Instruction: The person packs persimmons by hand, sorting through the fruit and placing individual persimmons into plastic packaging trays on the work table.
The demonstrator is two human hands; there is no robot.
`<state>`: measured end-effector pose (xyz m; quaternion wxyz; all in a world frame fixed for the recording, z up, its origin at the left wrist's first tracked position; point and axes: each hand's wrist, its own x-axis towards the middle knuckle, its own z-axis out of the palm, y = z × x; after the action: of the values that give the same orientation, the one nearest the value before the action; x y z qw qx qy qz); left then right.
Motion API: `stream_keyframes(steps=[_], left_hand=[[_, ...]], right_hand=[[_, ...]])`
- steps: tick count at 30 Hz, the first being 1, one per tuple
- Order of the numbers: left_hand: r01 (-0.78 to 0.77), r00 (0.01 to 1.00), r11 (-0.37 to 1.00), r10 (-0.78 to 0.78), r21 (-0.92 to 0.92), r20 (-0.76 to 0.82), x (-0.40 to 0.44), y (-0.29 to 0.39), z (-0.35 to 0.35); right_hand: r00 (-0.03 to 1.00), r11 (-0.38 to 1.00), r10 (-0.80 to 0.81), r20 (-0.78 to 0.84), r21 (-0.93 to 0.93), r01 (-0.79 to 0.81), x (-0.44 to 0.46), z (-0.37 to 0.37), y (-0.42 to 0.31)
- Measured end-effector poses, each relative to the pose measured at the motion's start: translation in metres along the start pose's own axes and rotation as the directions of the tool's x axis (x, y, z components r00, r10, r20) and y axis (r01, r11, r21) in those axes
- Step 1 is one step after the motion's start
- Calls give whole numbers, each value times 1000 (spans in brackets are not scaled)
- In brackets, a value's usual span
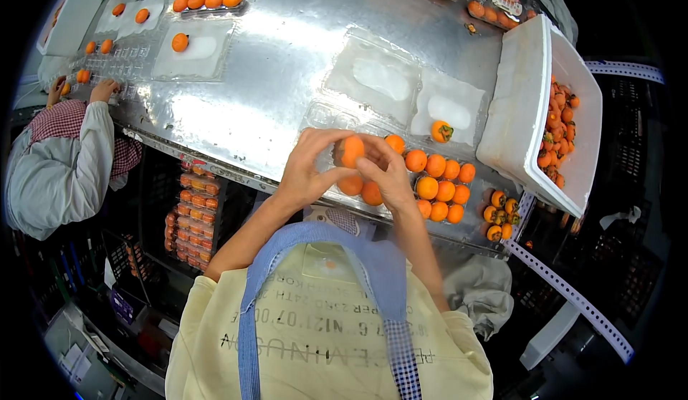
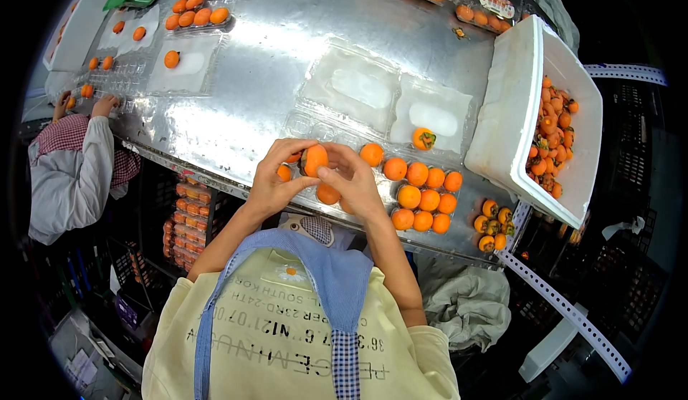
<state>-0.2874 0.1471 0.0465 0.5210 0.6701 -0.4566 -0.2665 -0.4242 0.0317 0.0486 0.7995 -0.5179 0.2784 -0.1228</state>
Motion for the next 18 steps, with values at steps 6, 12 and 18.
stream_keyframes(steps=[6,12,18], left_hand=[[136,991,978,-131,-155,39,-1,3,1],[548,786,299,-503,-781,359,-3,-14,0],[624,732,162,-464,-764,500,-2,-13,-2]], right_hand=[[998,997,49,-45,-61,-52,2,-5,9],[989,945,-107,-98,-320,71,2,-5,1],[933,711,-353,63,-630,312,8,2,-7]])
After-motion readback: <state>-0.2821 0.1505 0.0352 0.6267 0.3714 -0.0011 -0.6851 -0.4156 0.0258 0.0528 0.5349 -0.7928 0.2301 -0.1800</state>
